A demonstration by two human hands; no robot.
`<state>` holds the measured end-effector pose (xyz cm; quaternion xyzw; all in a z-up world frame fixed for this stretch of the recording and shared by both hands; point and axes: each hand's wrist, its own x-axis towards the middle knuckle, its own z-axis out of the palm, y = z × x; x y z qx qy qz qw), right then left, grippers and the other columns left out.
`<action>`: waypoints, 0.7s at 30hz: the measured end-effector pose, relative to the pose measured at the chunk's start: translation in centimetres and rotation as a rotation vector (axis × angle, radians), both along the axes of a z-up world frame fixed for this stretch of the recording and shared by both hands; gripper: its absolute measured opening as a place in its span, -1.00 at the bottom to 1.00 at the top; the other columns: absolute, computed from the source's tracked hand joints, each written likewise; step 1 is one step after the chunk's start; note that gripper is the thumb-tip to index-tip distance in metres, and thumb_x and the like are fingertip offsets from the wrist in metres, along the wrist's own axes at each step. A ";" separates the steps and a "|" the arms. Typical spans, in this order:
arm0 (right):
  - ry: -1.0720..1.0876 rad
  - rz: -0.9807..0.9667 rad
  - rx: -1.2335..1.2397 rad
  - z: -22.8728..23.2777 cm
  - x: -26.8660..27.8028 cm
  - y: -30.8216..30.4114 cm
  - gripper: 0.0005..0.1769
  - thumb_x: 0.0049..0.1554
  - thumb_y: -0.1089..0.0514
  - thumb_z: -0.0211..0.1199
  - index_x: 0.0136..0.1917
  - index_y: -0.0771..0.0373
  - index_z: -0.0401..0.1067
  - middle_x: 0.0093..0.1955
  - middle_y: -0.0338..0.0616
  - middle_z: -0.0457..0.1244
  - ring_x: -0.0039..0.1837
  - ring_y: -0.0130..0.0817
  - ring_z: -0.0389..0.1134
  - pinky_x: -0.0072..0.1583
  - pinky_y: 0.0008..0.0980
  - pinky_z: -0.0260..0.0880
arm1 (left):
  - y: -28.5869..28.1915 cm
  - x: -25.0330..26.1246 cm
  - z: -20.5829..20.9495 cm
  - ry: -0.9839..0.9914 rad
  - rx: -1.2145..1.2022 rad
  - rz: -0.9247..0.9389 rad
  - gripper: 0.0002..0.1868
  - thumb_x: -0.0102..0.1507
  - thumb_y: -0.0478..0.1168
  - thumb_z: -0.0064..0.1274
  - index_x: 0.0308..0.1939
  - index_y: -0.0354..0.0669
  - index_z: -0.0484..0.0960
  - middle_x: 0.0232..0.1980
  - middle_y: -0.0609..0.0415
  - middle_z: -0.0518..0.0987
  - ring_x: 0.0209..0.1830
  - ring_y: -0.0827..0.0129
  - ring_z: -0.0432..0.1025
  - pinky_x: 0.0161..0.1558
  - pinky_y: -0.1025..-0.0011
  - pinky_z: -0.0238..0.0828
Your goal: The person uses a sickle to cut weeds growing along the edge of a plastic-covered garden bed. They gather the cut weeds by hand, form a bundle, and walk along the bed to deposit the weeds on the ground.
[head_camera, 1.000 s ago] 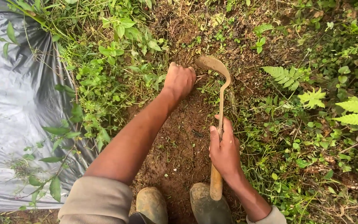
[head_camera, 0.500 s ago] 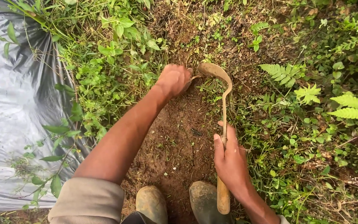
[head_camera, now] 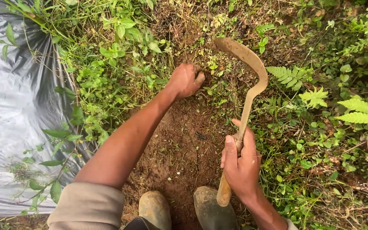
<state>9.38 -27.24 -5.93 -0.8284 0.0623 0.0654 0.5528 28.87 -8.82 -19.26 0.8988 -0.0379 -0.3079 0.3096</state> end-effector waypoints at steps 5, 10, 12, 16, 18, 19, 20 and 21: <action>-0.011 0.004 0.063 -0.7 -0.1 0.1 -0.54 0.34 0.14 -0.08 0.46 0.29 0.13 -0.45 -0.32 0.19 -0.50 -0.51 0.21 -0.51 -0.53 0.31 | -0.6 0.7 3.4 0.027 -0.184 0.265 -0.46 0.40 0.01 -0.20 -0.43 -0.43 0.53 0.53 0.05 0.32 -0.81 0.73 -0.07 -0.62 0.59 0.17; -0.175 -0.023 0.113 -0.9 0.0 -0.3 -0.65 0.35 0.23 -0.08 0.39 0.34 0.16 -0.32 -0.26 0.21 -0.46 -0.52 0.24 -0.47 -0.57 0.38 | -0.6 2.5 6.3 -0.052 -0.325 0.438 -0.67 0.45 -0.07 -0.29 0.04 -0.10 0.56 -0.40 0.22 0.49 -0.60 0.62 0.19 -0.52 0.65 0.22; -0.215 -0.049 0.127 -0.4 0.1 -0.2 -0.64 0.34 0.26 -0.09 0.38 0.36 0.16 -0.28 -0.24 0.20 -0.44 -0.52 0.26 -0.45 -0.55 0.39 | 0.1 3.7 6.8 -0.197 -0.085 0.098 -0.59 0.47 -0.02 -0.28 0.24 -0.13 0.49 -0.49 0.13 0.53 -0.74 0.58 0.19 -0.62 0.62 0.24; -0.212 -0.026 0.120 -0.9 -0.2 -0.3 -0.67 0.36 0.23 -0.09 0.36 0.33 0.17 -0.35 -0.28 0.20 -0.47 -0.55 0.23 -0.48 -0.58 0.35 | -0.3 1.7 7.3 -0.284 0.014 -0.172 -0.55 0.43 0.00 -0.20 0.33 -0.10 0.39 0.40 -0.13 0.40 0.47 0.00 0.18 0.41 -0.14 0.08; -0.204 -0.043 0.175 -1.1 -0.3 0.1 -0.67 0.35 0.27 -0.08 0.37 0.34 0.17 -0.30 -0.26 0.19 -0.45 -0.53 0.24 -0.47 -0.56 0.37 | -1.7 0.7 9.1 -0.031 -0.102 -0.024 -0.89 0.44 -0.35 -0.09 -0.19 -0.10 0.48 -0.18 -0.03 0.57 -0.43 0.39 0.43 -0.38 0.55 0.55; -0.203 -0.042 0.180 -0.9 -0.2 0.4 -0.67 0.35 0.27 -0.08 0.37 0.34 0.17 -0.30 -0.26 0.19 -0.45 -0.53 0.24 -0.47 -0.56 0.37 | -2.4 1.0 9.4 -0.030 -0.097 -0.022 -0.89 0.44 -0.35 -0.09 -0.19 -0.10 0.48 -0.18 -0.03 0.57 -0.43 0.39 0.43 -0.38 0.55 0.55; -0.214 -0.026 0.167 -0.6 -0.1 0.7 -0.68 0.35 0.25 -0.08 0.35 0.36 0.18 -0.33 -0.26 0.19 -0.45 -0.52 0.24 -0.46 -0.55 0.37 | -3.2 1.2 9.7 0.005 -0.231 -0.020 -0.51 0.34 -0.15 0.04 0.18 -0.12 0.08 0.24 -0.09 0.20 0.10 0.23 0.13 0.08 0.26 0.17; -0.225 -0.011 0.155 -0.3 0.0 0.9 -0.69 0.35 0.23 -0.09 0.33 0.37 0.19 -0.37 -0.25 0.19 -0.45 -0.51 0.24 -0.44 -0.54 0.37 | -3.9 1.4 10.0 0.039 -0.365 -0.018 0.09 0.25 0.04 0.17 0.56 -0.14 -0.32 0.66 -0.16 -0.18 0.63 0.06 -0.18 0.53 -0.04 -0.20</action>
